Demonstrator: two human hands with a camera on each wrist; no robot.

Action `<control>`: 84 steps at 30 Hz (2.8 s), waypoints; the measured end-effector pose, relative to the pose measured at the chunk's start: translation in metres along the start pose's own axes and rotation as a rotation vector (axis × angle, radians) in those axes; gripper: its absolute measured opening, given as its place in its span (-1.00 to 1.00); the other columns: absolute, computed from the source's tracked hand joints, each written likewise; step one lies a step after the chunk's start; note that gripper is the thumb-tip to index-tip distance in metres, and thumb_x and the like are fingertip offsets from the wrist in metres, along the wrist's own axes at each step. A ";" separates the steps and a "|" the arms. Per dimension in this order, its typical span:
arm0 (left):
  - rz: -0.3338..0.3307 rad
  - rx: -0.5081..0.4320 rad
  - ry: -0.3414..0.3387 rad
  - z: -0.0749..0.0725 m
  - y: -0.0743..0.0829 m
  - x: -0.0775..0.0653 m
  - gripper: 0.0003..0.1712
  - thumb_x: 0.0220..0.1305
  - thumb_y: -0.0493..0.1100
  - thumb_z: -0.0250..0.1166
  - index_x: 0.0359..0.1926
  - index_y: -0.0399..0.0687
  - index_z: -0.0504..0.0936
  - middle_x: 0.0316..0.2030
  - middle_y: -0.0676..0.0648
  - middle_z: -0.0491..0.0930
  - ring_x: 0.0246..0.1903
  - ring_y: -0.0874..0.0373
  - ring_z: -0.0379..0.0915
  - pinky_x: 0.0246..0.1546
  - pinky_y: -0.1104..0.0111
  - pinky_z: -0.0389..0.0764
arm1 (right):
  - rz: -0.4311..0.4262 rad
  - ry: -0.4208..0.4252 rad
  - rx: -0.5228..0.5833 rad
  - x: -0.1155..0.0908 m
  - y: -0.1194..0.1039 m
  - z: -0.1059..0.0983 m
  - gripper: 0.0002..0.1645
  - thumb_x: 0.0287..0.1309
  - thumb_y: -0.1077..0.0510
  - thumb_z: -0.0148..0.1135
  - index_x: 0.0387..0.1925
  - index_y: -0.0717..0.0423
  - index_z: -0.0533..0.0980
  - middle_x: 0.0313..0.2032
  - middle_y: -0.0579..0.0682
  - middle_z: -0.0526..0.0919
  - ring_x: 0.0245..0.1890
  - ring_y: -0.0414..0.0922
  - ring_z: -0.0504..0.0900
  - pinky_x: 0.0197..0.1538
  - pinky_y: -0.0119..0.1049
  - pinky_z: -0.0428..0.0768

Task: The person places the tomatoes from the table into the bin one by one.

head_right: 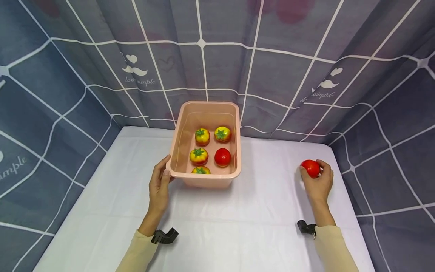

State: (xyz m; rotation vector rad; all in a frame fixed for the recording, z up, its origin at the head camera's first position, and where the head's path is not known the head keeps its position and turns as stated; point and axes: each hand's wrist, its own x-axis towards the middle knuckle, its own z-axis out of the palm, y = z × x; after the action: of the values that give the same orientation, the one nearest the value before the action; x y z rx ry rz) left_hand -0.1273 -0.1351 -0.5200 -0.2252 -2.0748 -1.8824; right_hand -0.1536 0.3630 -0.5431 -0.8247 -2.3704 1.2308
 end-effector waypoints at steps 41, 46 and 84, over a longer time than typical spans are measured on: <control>0.008 0.020 0.009 -0.001 -0.001 -0.001 -0.46 0.73 -0.20 0.02 0.61 0.16 0.38 0.56 -0.04 0.40 0.32 0.10 0.56 0.23 0.56 0.66 | -0.203 -0.288 0.436 -0.074 -0.095 0.084 -0.35 0.39 0.13 0.43 0.43 0.14 0.45 0.34 0.09 0.53 0.01 -0.24 0.60 -0.06 -0.72 0.63; 0.010 0.027 0.012 -0.002 -0.002 -0.001 -0.46 0.73 -0.20 0.02 0.60 0.15 0.38 0.56 -0.04 0.40 0.30 0.16 0.56 0.22 0.57 0.65 | -0.191 -0.290 0.521 -0.075 -0.108 0.084 -0.41 0.44 0.06 0.40 0.39 0.12 0.47 0.25 -0.01 0.54 -0.03 -0.20 0.64 -0.06 -0.66 0.70; 0.011 0.004 -0.005 0.003 0.001 -0.001 -0.46 0.73 -0.22 0.01 0.61 0.10 0.38 0.56 -0.08 0.40 0.32 0.12 0.55 0.25 0.56 0.64 | -0.889 -0.525 0.119 -0.060 -0.220 0.105 -0.21 0.18 -0.03 0.63 0.37 -0.04 0.48 0.25 -0.01 0.58 0.24 -0.09 0.60 0.21 -0.11 0.75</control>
State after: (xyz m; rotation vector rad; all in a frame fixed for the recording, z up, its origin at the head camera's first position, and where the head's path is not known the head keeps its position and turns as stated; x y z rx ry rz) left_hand -0.1261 -0.1321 -0.5202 -0.2396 -2.0763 -1.8731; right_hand -0.2376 0.1592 -0.4228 0.6386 -2.5038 1.2233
